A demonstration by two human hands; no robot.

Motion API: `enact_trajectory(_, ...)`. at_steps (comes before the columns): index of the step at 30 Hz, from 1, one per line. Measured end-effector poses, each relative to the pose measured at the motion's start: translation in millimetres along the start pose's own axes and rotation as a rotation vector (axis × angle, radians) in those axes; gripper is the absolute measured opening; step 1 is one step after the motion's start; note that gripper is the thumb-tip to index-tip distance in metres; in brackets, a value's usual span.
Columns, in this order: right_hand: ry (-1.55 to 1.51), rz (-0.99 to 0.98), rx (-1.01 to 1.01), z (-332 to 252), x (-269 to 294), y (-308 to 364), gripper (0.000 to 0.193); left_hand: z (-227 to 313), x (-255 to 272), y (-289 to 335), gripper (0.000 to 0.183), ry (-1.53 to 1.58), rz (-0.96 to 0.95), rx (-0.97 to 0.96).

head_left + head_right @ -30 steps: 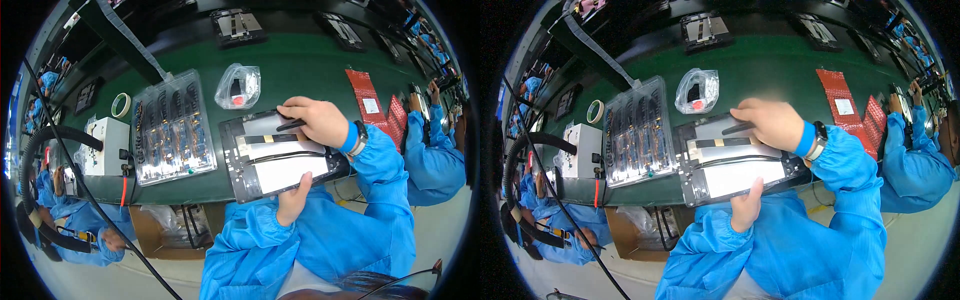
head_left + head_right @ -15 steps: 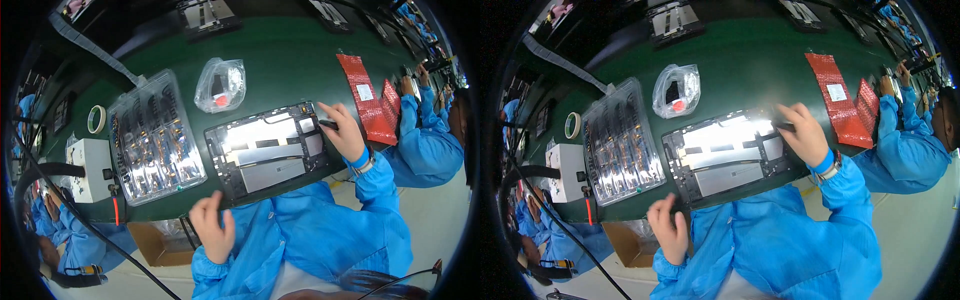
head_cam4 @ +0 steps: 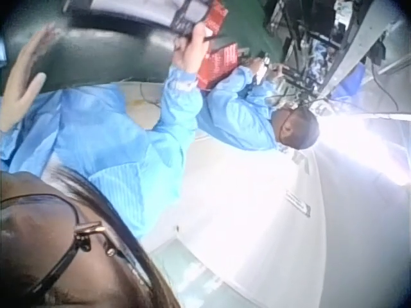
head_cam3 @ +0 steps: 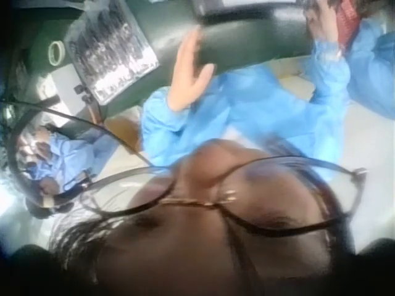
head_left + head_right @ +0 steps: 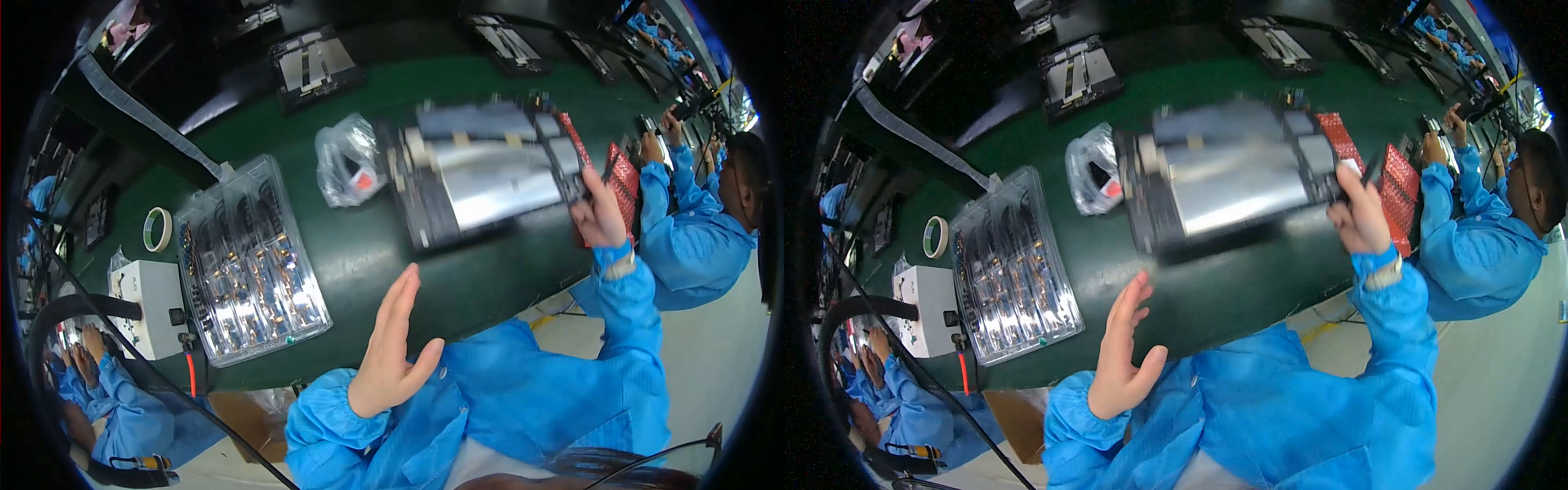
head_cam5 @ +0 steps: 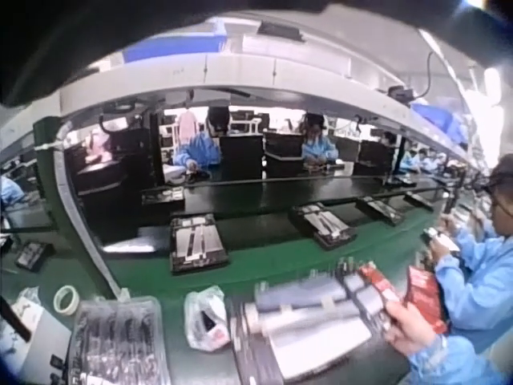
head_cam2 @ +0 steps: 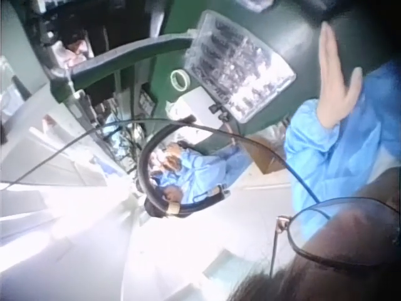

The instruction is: The person assembles tablet devices by retrieving small parts and ribbon cables, attaching and pressing them onto tablet frames using tweezers and hands, and placing the assembled tablets onto an upper conveyor shelf.

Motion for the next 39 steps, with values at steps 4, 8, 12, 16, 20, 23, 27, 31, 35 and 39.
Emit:
enact_trajectory(4, 0.04, -0.077, 0.141, -26, -36, -96, 0.023, 20, 14, -8, 0.063, 0.062, -0.177, -0.072)
enact_trajectory(8, 0.033, 0.074, 0.139, -14, -48, -200, 0.03, 24, 28, -7, 0.056, -0.076, -0.19, -0.104)
enact_trajectory(12, 0.092, 0.15, 0.1, 17, -71, -234, 0.025, 28, 38, -20, 0.049, -0.56, -0.163, -0.148)
enact_trajectory(16, 0.093, 0.169, 0.028, 43, -74, -267, 0.025, 11, 36, -54, 0.05, -1.052, -0.159, -0.316)
enact_trajectory(20, 0.268, 0.209, 0.149, 58, -57, -287, 0.038, -26, 25, -122, 0.046, -1.196, -0.114, -0.522)
enact_trajectory(23, 0.446, 0.222, 0.286, 69, -61, -294, 0.034, -63, 16, -160, 0.048, -1.306, -0.109, -0.523)
enact_trajectory(27, 0.629, 0.084, 0.129, 67, -76, -282, 0.034, -96, 25, -162, 0.046, -1.412, -0.129, -0.375)
enact_trajectory(31, 0.163, 0.616, 0.595, 59, -38, -326, 0.025, -84, 34, -148, 0.045, -1.493, -0.198, -0.301)
enact_trajectory(35, -0.231, 0.652, 0.43, 54, -51, -324, 0.029, -37, 21, -116, 0.045, -1.376, -0.092, -0.276)
enact_trajectory(39, 1.38, 0.237, 0.507, 30, -11, -335, 0.028, 22, -28, -69, 0.043, -0.941, -0.135, -0.497)
Point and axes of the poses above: each hand's wrist, its own y-axis away from the middle knuckle, its own x-axis out of the back of the hand, z = x × y, the point moved 1 cm from there along -y, towards the middle knuckle, and after that the axes turned 12 degrees about -y, right-handed, at the moved point
